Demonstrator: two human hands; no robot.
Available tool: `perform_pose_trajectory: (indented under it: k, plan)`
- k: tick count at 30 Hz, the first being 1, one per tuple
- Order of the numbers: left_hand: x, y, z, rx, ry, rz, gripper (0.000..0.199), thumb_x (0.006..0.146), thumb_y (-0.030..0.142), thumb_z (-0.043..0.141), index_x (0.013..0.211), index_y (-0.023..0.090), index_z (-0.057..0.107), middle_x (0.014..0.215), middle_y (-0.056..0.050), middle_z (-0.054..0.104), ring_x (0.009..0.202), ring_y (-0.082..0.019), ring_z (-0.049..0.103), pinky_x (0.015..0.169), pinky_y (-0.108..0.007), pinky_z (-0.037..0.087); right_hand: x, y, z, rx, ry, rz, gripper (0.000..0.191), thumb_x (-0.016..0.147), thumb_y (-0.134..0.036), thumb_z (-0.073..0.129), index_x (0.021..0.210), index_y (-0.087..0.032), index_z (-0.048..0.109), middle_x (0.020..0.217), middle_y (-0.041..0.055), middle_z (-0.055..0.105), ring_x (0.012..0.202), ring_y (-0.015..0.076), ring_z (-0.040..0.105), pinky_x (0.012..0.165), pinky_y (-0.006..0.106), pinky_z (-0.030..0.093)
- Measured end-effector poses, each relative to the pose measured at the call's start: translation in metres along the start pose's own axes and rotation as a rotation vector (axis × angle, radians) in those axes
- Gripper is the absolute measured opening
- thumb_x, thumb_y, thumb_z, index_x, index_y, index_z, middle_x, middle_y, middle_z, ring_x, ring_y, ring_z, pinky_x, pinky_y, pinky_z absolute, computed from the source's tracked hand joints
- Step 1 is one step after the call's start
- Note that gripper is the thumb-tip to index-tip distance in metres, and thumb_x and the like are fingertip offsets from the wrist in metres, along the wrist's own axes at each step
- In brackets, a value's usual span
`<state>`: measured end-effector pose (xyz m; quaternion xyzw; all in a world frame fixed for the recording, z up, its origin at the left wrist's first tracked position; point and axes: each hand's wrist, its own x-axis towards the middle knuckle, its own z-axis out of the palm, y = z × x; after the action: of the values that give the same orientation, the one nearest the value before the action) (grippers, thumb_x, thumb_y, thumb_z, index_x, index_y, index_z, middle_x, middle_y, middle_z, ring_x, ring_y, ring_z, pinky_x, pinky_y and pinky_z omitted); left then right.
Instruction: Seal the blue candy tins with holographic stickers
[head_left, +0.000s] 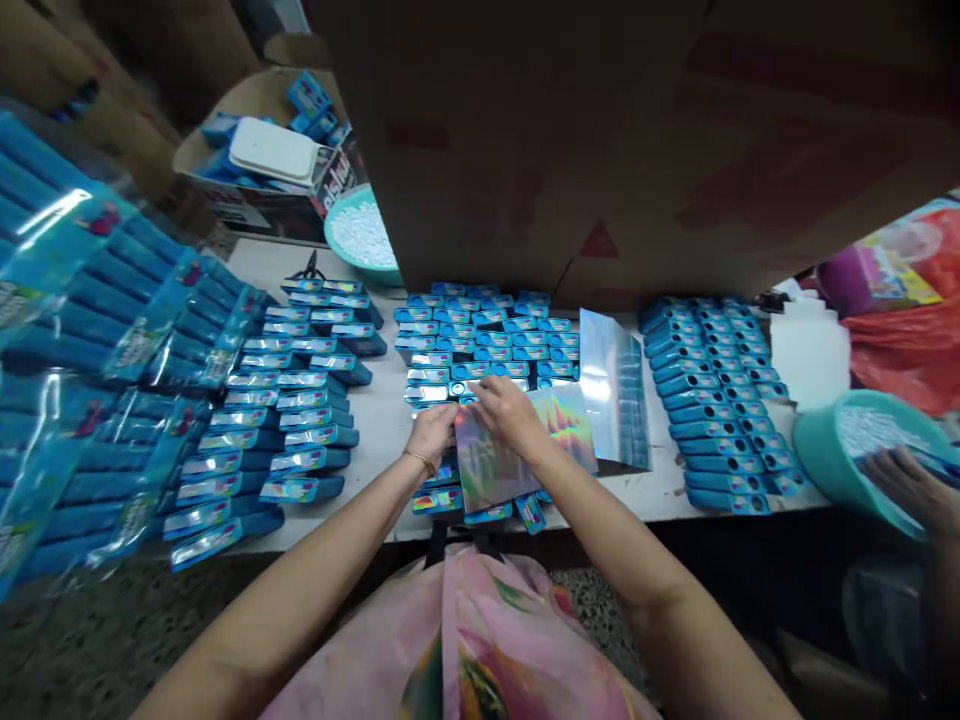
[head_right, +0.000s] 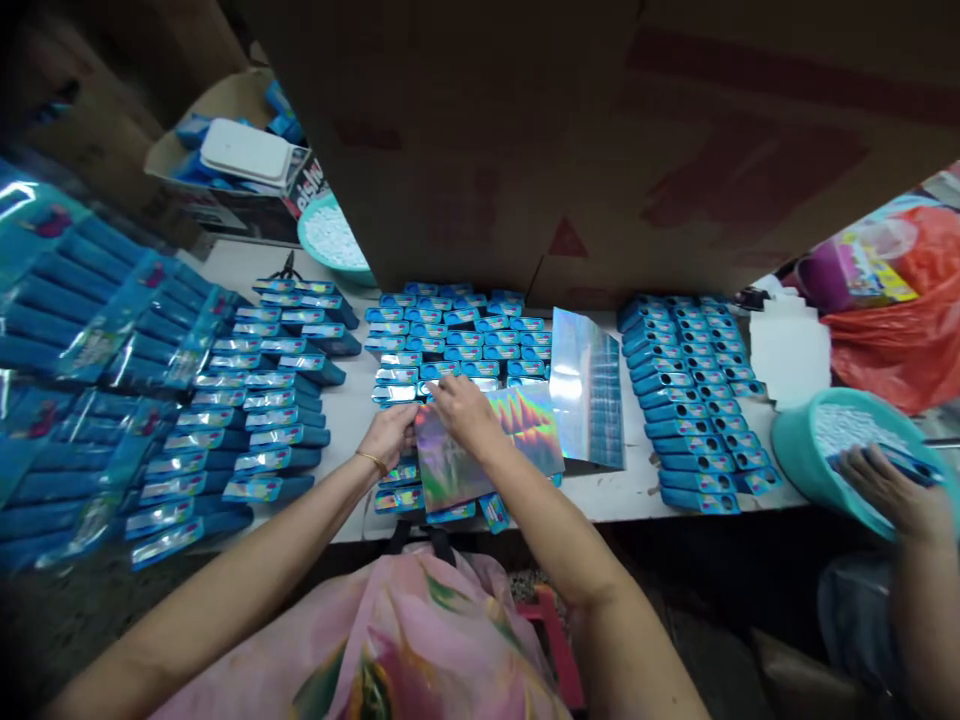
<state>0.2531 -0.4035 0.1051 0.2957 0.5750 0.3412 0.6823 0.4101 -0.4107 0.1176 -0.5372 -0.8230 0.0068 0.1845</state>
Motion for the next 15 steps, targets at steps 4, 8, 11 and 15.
perform_pose_trajectory:
  k: [4,8,11,15]
  plan:
    - [-0.005,0.003,-0.004,-0.122,-0.054,-0.072,0.038,0.055,0.045,0.073,0.067,0.015,0.053,0.048,0.005,0.047,0.04,-0.007,0.046,0.041,-0.018,0.034,0.002,-0.022,0.021,0.052,-0.018,-0.13,0.028,0.091,-0.026,0.04,0.112,-0.015,0.056,0.094,0.01,0.058,0.083,0.019,0.048,0.073,0.032,0.041]
    - [-0.004,-0.001,-0.004,-0.213,-0.042,-0.099,0.038,0.055,0.042,0.074,0.067,0.016,0.049,0.05,0.006,0.047,0.042,-0.006,0.046,0.044,-0.018,0.036,-0.009,-0.017,0.03,0.044,0.018,-0.204,0.029,0.091,-0.017,0.039,0.115,-0.012,0.053,0.101,0.0124,0.058,0.088,0.0191,0.05,0.075,0.032,0.043]
    - [0.002,-0.007,-0.008,-0.154,-0.033,-0.084,0.035,0.06,0.045,0.069,0.071,0.017,0.051,0.058,0.003,0.053,0.051,-0.011,0.052,0.053,-0.025,0.043,-0.015,-0.023,0.024,0.063,0.014,-0.218,0.025,0.089,-0.014,0.041,0.108,-0.013,0.056,0.102,0.0119,0.059,0.088,0.0183,0.053,0.075,0.03,0.043]
    - [0.022,-0.012,-0.029,0.318,0.12,0.256,0.029,0.069,0.043,0.058,0.056,0.018,0.052,0.055,0.0,0.05,0.063,-0.017,0.053,0.065,-0.029,0.043,-0.005,-0.038,-0.007,0.291,-0.002,-0.005,0.016,0.085,-0.016,0.047,0.087,-0.018,0.062,0.088,0.0068,0.061,0.082,0.0156,0.055,0.072,0.027,0.043]
